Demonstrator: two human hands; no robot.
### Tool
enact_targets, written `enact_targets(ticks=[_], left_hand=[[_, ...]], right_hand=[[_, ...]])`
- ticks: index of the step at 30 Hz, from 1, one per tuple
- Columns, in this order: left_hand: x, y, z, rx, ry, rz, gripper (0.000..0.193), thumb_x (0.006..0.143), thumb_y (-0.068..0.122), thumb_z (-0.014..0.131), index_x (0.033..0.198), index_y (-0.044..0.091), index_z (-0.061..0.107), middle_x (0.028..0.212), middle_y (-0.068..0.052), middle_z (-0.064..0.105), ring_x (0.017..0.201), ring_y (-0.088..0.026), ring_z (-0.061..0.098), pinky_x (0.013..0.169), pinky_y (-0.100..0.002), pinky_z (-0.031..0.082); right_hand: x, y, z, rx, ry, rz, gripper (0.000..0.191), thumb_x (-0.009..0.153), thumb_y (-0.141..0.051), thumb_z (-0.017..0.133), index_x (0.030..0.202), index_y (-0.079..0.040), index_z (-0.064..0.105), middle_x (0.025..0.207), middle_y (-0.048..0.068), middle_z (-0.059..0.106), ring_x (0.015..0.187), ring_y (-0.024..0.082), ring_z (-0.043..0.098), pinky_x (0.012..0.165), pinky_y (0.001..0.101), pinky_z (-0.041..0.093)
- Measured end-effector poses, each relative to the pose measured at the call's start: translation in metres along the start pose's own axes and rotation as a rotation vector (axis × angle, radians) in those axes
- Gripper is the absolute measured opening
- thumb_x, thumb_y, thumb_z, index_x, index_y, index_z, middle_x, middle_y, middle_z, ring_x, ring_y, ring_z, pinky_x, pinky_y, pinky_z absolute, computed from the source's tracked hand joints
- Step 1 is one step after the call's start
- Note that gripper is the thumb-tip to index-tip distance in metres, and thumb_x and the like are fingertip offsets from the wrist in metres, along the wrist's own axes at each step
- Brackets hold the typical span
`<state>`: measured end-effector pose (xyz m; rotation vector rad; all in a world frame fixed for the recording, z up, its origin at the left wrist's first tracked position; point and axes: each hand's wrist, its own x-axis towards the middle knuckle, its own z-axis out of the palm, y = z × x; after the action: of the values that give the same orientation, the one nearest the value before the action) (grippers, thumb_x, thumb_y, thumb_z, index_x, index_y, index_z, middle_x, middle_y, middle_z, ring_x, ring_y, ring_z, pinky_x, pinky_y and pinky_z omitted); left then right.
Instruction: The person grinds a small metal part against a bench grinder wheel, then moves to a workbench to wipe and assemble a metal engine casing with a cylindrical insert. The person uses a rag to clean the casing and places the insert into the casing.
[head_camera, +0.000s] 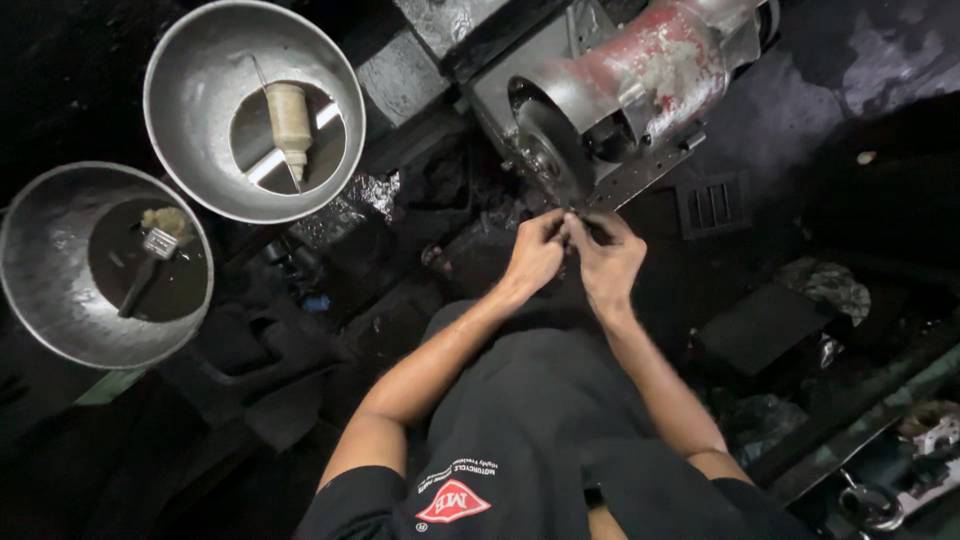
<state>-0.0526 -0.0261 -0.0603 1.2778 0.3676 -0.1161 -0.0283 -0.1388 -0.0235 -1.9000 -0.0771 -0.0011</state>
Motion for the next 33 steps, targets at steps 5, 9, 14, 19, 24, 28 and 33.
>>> enact_targets(ticks=[5, 9, 14, 19, 24, 28, 33], left_hand=[[0.011, -0.003, -0.003, 0.007, -0.175, 0.358, 0.019, 0.091, -0.007, 0.057, 0.108, -0.004, 0.066, 0.096, -0.005, 0.067, 0.072, -0.013, 0.063, 0.060, -0.030, 0.051], [0.027, -0.018, 0.004, 0.101, -0.063, 0.457, 0.013, 0.090, -0.006, 0.070, 0.103, -0.004, 0.069, 0.093, -0.009, 0.070, 0.081, -0.016, 0.068, 0.070, -0.030, 0.056], [0.029, -0.023, 0.004, 0.152, 0.140, 0.155, 0.018, 0.084, 0.002, 0.077, 0.101, -0.001, 0.075, 0.082, -0.011, 0.075, 0.069, -0.013, 0.070, 0.063, -0.031, 0.056], [0.024, -0.020, -0.006, 0.358, 0.214, -0.006, 0.020, 0.082, 0.010, 0.083, 0.100, 0.002, 0.079, 0.079, -0.014, 0.078, 0.068, -0.012, 0.070, 0.066, -0.029, 0.055], [0.016, -0.028, -0.010, 0.208, 0.212, 0.056, 0.022, 0.082, 0.010, 0.079, 0.102, 0.002, 0.078, 0.085, -0.013, 0.080, 0.076, -0.012, 0.072, 0.070, -0.029, 0.057], [0.015, -0.033, -0.011, 0.263, 0.204, 0.036, 0.020, 0.083, 0.010, 0.079, 0.101, 0.001, 0.079, 0.087, -0.013, 0.080, 0.077, -0.011, 0.074, 0.072, -0.029, 0.057], [0.019, -0.031, -0.003, 0.232, 0.202, 0.008, 0.022, 0.085, 0.009, 0.077, 0.105, 0.002, 0.078, 0.089, -0.013, 0.081, 0.078, -0.011, 0.072, 0.072, -0.029, 0.057]], right_hand=[[0.000, -0.014, -0.025, -0.218, 0.031, -0.528, 0.021, 0.088, -0.001, 0.083, 0.105, 0.001, 0.071, 0.111, 0.014, 0.073, 0.104, 0.026, 0.072, 0.093, 0.0324, 0.058], [0.017, 0.003, -0.028, -0.178, -0.007, -0.311, 0.022, 0.088, -0.002, 0.082, 0.107, 0.002, 0.071, 0.109, 0.014, 0.073, 0.100, 0.023, 0.072, 0.090, 0.0305, 0.057], [0.030, 0.032, -0.015, 0.039, -0.232, 0.096, 0.020, 0.101, -0.008, 0.067, 0.118, 0.001, 0.073, 0.110, 0.010, 0.076, 0.098, 0.012, 0.070, 0.086, 0.0264, 0.055], [0.025, 0.045, -0.002, 0.169, -0.222, 0.198, 0.021, 0.103, -0.012, 0.063, 0.113, 0.004, 0.074, 0.108, 0.007, 0.077, 0.097, 0.010, 0.069, 0.086, 0.0241, 0.054], [0.012, 0.047, 0.009, 0.175, -0.186, 0.177, 0.021, 0.101, -0.011, 0.068, 0.112, 0.006, 0.074, 0.104, 0.008, 0.077, 0.094, 0.010, 0.068, 0.084, 0.0234, 0.054], [0.009, 0.047, 0.007, 0.171, -0.171, 0.200, 0.020, 0.098, -0.009, 0.072, 0.112, 0.005, 0.075, 0.101, 0.009, 0.077, 0.089, 0.009, 0.068, 0.081, 0.0227, 0.055], [0.015, 0.047, 0.000, 0.205, -0.162, 0.219, 0.022, 0.096, -0.008, 0.074, 0.111, 0.007, 0.074, 0.101, 0.008, 0.077, 0.090, 0.009, 0.069, 0.080, 0.0224, 0.055]])
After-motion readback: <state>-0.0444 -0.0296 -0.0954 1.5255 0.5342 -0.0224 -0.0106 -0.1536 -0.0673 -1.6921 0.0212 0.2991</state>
